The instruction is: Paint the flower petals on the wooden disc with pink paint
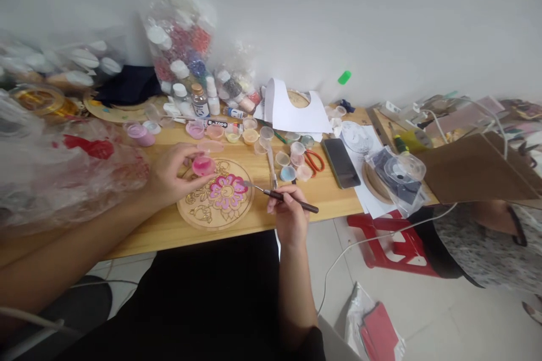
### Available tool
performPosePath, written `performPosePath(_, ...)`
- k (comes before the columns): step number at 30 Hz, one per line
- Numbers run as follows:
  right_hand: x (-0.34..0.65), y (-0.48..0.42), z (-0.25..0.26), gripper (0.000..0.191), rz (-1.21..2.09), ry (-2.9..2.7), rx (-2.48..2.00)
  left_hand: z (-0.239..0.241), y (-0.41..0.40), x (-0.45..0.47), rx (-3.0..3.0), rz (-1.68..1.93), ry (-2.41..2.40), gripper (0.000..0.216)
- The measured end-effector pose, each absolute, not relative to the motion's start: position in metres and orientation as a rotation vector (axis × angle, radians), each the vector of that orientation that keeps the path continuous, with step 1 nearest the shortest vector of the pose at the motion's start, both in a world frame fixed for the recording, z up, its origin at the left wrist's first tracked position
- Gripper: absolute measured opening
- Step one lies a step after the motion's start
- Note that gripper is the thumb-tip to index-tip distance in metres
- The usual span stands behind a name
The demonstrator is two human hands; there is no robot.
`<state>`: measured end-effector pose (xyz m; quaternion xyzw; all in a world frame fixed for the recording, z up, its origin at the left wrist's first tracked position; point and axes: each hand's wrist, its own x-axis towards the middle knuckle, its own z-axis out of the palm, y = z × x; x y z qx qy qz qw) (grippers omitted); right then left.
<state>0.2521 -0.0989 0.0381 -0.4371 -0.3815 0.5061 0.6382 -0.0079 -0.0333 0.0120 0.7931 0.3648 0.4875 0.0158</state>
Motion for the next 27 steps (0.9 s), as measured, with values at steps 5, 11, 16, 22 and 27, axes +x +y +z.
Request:
performPosePath(5, 0.232, -0.102, 0.067, 0.007, 1.037, -1.029, -0.994, 0.011, -0.035, -0.006, 2.506, 1.531, 1.129, 0.033)
performPosePath(11, 0.21, -0.099, 0.077, 0.006, 1.012, -1.311, -1.051, 0.013, -0.037, -0.007, 2.457, 1.454, 1.118, 0.025)
performPosePath(16, 0.2, -0.09, 0.08, 0.004, 0.931, -1.45, -1.084, 0.016, -0.039, -0.007, 2.446, 1.313, 1.185, 0.024)
performPosePath(22, 0.195, -0.083, 0.07, 0.004, 0.884, -1.49, -1.14, 0.017, -0.038, -0.008, 2.43, 1.193, 1.263, 0.034)
performPosePath(27, 0.196, -0.079, 0.063, 0.008, 0.893, -1.444, -1.155, 0.02, -0.037, -0.009, 2.401, 1.156, 1.237, 0.036)
